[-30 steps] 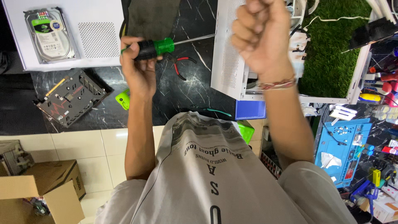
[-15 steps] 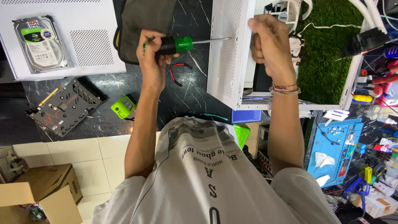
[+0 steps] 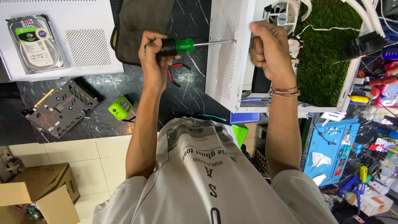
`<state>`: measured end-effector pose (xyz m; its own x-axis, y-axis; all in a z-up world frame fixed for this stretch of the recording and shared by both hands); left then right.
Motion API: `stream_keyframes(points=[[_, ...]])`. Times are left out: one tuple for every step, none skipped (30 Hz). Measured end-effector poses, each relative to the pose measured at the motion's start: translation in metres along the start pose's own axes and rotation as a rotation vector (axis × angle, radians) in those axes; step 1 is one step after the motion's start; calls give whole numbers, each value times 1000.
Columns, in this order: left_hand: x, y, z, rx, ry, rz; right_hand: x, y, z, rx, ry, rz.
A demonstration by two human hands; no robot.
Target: The person uses a green screwdriver to fasten screws into the side panel of a white computer case. They repeatedly tighten screws along the edge of the case and place the removed screws onto a blue cutting mat on the table.
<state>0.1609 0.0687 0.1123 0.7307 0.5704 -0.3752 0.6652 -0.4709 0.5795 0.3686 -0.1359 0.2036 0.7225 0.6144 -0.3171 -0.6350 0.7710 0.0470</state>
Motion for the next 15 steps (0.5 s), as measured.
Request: stream_keyframes(points=[[2,-2,2,-15,-8,-19,0,0,-1,1,7,0],[3,-3,4,-30,-16,-37,1,-1,-1,3,13,1],[3,-3,3,-29,-16,-37,1,0,-1,3,13,1],[2,-1,1,-15,5,5,1,-1,0,-5,14,-2],[1,1,-1,0,26,47,0,-1,0,-13,15,-5],[1,0,-1,1,25,48,1,0,0,-12,15,-6],[1,0,-1,0,36,59,0,0,0,-12,30,-16],[1,0,0,0,47,70,0,0,0,-12,45,-27],[1,0,1,1,46,72,1,-1,-1,-11,45,-29],[2,-2,2,-5,26,46,1,-1,-2,-9,27,-9],[3,-4,4,-11,6,19,2,-1,-2,-7,10,12],[5,-4,6,-11,5,20,2,-2,-2,-7,10,10],[6,-6,9,-48,6,2,2,-2,-2,-3,12,14],[7,-7,11,-84,7,-17,2,-2,-2,2,15,19],[6,-6,9,-83,6,-16,1,-2,-2,3,15,17]])
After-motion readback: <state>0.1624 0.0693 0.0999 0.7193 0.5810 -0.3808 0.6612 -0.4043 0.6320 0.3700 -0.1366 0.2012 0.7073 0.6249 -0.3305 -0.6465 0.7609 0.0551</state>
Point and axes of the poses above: each hand's wrist, its own x-axis towards the middle knuckle, its own y-axis out of the palm, z = x × y, the point moved 5 cm from there along x, towards the middle knuckle, and after that the axes turned 9 degrees about -y, right-handed, at the moved point
